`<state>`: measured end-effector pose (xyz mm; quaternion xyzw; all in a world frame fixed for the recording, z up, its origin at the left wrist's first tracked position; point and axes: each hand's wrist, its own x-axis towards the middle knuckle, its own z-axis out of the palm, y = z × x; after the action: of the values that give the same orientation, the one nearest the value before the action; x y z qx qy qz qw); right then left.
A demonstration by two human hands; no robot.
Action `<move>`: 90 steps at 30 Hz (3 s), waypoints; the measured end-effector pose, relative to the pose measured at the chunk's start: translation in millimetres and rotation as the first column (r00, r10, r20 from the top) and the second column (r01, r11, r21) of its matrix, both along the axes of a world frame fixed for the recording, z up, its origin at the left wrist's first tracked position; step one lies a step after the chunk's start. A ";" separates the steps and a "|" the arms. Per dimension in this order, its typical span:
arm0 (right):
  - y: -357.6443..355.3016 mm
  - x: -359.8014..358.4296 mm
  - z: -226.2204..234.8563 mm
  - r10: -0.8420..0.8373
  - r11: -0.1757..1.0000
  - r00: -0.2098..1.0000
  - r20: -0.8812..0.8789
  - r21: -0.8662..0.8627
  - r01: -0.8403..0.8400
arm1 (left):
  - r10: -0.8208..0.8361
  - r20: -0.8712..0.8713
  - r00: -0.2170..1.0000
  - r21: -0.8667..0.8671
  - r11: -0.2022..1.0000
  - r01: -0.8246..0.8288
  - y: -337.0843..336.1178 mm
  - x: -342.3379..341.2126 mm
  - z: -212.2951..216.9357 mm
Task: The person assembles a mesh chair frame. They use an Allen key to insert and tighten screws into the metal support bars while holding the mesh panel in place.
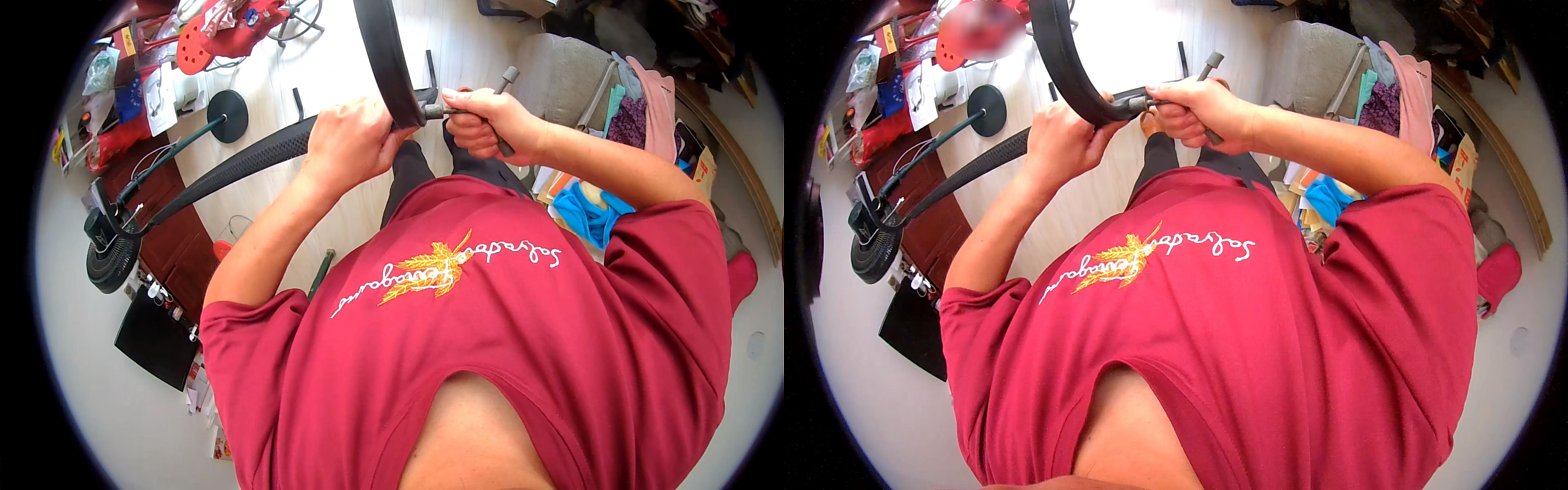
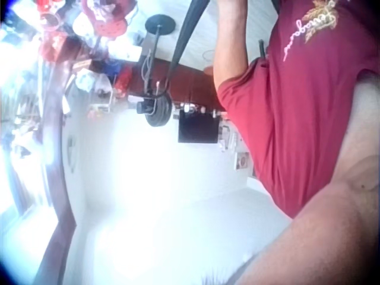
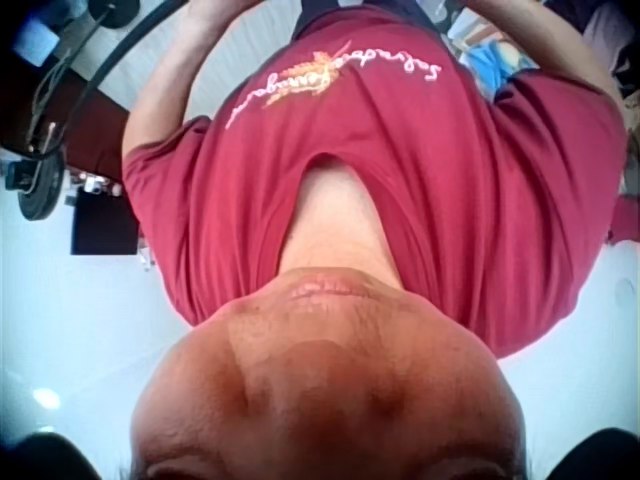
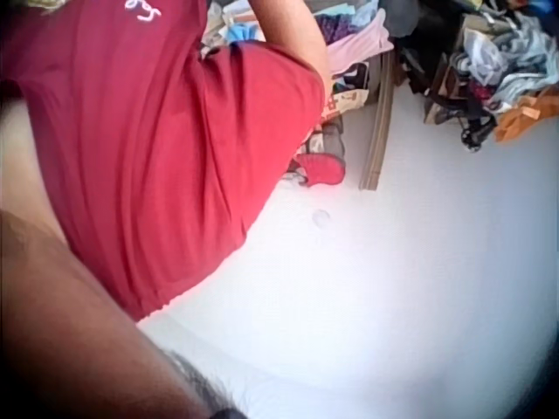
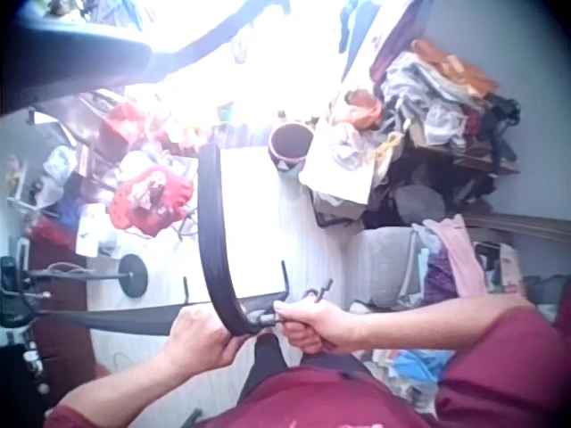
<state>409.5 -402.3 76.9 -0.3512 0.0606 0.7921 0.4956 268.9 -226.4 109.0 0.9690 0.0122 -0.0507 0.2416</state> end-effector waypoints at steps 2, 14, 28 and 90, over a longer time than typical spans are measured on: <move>-2.9 -2.1 -0.6 -0.003 1.000 0.998 -0.056 -0.001 0.003 | 0.011 0.003 1.000 -0.004 1.000 -0.011 -3.6 -1.8 1.4; -10.4 -13.2 2.2 -0.054 0.996 0.971 -0.235 -0.078 0.036 | 0.024 -0.019 1.000 0.000 1.000 -0.024 -11.6 -16.6 -1.5; -61.1 36.5 8.3 0.015 0.988 0.946 0.325 -0.150 0.036 | 0.155 0.119 0.981 0.070 0.984 -0.164 15.1 17.5 4.7; 22.0 -263.8 -4.0 0.236 0.731 0.362 0.902 0.081 -0.677 | 0.319 -0.518 0.794 0.551 0.834 0.025 -80.8 -532.3 45.9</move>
<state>145.6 -380.3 72.9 -0.5684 -0.4737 0.6141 0.2746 -263.4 -307.1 154.9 0.9277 0.1788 -0.3241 -0.0483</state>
